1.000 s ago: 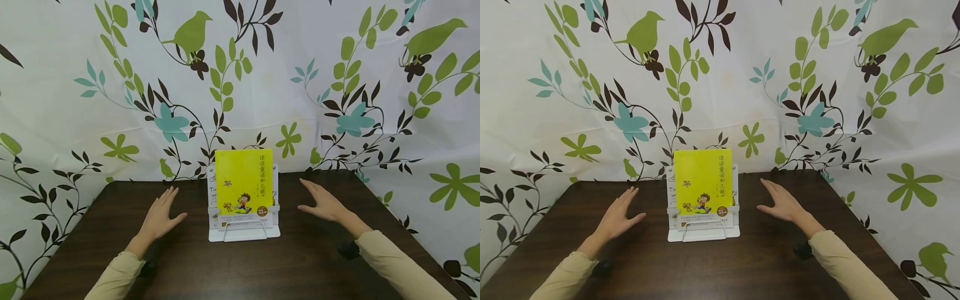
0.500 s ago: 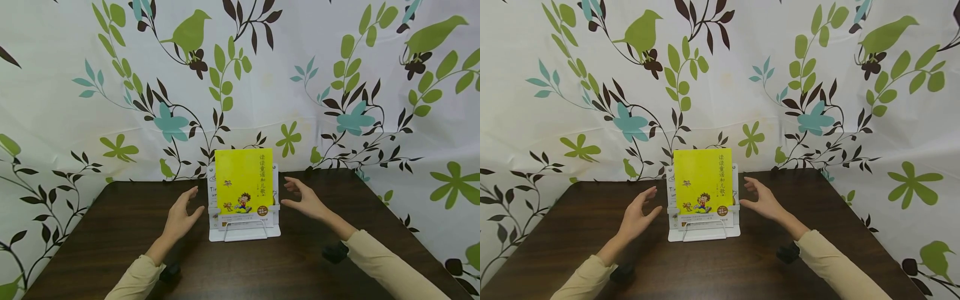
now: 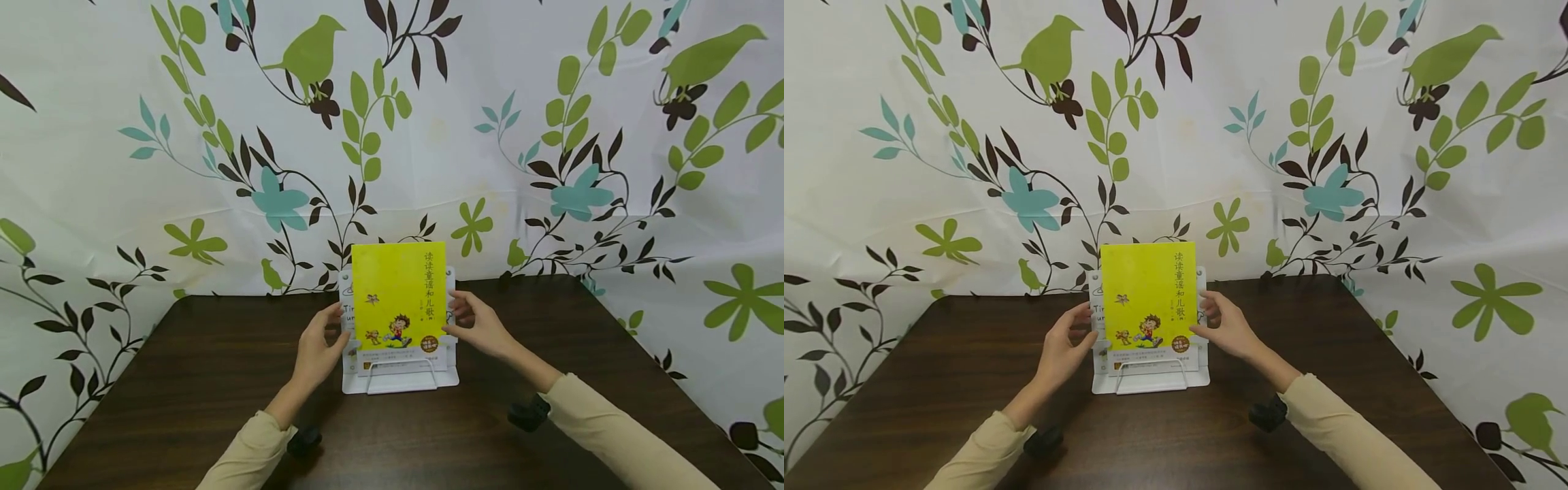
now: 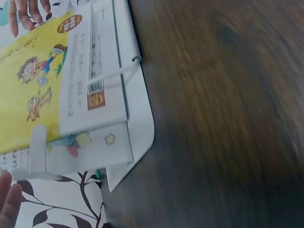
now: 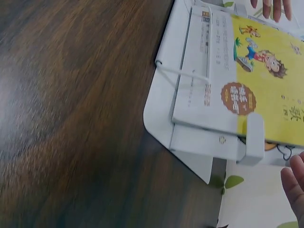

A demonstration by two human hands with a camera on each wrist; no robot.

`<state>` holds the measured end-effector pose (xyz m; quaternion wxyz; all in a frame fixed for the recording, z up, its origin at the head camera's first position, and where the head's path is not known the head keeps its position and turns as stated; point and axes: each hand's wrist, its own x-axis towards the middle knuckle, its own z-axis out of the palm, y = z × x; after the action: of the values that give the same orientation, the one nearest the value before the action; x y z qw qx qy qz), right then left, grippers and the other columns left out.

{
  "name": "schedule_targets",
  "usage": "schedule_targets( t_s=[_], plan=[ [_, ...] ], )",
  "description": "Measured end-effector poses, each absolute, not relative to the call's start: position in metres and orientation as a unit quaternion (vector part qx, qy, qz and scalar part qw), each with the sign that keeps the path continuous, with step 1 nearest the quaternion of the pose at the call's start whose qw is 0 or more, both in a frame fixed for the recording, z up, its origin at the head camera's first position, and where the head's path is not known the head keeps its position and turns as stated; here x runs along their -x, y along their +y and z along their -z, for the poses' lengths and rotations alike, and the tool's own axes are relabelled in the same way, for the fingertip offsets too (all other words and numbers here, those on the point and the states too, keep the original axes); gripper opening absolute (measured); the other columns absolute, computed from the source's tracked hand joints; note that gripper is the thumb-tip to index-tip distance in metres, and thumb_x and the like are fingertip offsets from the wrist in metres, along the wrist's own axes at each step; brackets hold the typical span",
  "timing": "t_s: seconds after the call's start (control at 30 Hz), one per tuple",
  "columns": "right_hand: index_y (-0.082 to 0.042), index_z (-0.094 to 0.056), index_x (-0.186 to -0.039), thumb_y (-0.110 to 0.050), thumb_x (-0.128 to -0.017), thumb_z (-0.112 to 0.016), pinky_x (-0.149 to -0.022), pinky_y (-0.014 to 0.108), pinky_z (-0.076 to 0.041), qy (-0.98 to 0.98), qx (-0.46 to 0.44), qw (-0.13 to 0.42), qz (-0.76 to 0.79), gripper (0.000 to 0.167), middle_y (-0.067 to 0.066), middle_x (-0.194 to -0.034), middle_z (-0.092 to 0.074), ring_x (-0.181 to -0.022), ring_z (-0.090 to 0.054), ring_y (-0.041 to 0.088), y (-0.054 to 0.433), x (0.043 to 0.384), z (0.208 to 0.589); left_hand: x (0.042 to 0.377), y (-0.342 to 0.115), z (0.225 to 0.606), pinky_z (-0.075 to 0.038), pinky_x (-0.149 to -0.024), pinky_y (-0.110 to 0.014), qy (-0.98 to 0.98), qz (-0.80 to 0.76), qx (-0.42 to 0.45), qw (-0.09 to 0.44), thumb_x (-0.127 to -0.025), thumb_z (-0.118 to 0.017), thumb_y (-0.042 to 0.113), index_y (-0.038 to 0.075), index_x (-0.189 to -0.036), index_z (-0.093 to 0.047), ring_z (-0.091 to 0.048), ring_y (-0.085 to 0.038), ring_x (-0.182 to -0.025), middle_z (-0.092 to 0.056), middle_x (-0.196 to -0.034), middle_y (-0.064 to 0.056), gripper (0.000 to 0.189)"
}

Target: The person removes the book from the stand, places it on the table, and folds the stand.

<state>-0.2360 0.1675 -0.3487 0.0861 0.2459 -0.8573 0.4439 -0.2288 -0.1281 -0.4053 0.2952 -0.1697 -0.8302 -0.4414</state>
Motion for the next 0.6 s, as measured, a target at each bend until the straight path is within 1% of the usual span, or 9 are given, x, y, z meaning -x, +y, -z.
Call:
schedule_targets(
  t_s=[0.1,0.2,0.33,0.4,0.6],
  plan=[
    [0.013,-0.04,-0.126,0.002,-0.075,-0.069,-0.079,0.053,-0.046,-0.855,-0.245,0.091,-0.448,0.06,0.029,-0.106,-0.052,-0.093,-0.052,0.042,0.163,0.236,0.348,0.23,-0.124,0.406,-0.052,-0.07,-0.04,-0.825,0.453,0.163,0.296,-0.076,-0.066,-0.006,-0.003,-0.121,-0.051,-0.059,-0.03,-0.092,-0.057,-0.106,-0.017,0.048],
    [0.014,-0.04,-0.126,0.002,-0.075,-0.07,-0.079,0.055,-0.045,-0.852,-0.243,0.093,-0.455,0.06,0.03,-0.106,-0.051,-0.093,-0.052,0.043,0.16,0.235,0.347,0.232,-0.122,0.407,-0.052,-0.07,-0.042,-0.821,0.464,0.153,0.294,-0.077,-0.064,-0.007,-0.003,-0.121,-0.051,-0.059,-0.029,-0.091,-0.058,-0.106,-0.017,0.046],
    [0.014,-0.039,-0.126,0.002,-0.076,-0.069,-0.078,0.055,-0.045,-0.85,-0.238,0.097,-0.46,0.06,0.03,-0.105,-0.05,-0.093,-0.051,0.043,0.157,0.234,0.346,0.234,-0.119,0.408,-0.052,-0.07,-0.043,-0.817,0.477,0.138,0.293,-0.077,-0.063,-0.007,-0.003,-0.12,-0.052,-0.059,-0.027,-0.09,-0.058,-0.106,-0.016,0.045],
    [0.014,-0.04,-0.125,0.0,-0.077,-0.069,-0.077,0.052,-0.046,-0.851,-0.238,0.103,-0.457,0.058,0.028,-0.105,-0.051,-0.092,-0.052,0.041,0.157,0.235,0.348,0.234,-0.118,0.409,-0.052,-0.07,-0.043,-0.815,0.482,0.131,0.294,-0.077,-0.063,-0.007,-0.003,-0.12,-0.052,-0.059,-0.027,-0.089,-0.058,-0.105,-0.016,0.044],
    [0.014,-0.041,-0.123,0.001,-0.077,-0.068,-0.076,0.048,-0.048,-0.852,-0.225,0.12,-0.456,0.055,0.025,-0.102,-0.051,-0.09,-0.052,0.037,0.154,0.236,0.35,0.235,-0.113,0.41,-0.053,-0.069,-0.038,-0.812,0.493,0.112,0.29,-0.077,-0.062,-0.006,-0.003,-0.119,-0.053,-0.06,-0.025,-0.087,-0.058,-0.102,-0.015,0.043]
  ],
)
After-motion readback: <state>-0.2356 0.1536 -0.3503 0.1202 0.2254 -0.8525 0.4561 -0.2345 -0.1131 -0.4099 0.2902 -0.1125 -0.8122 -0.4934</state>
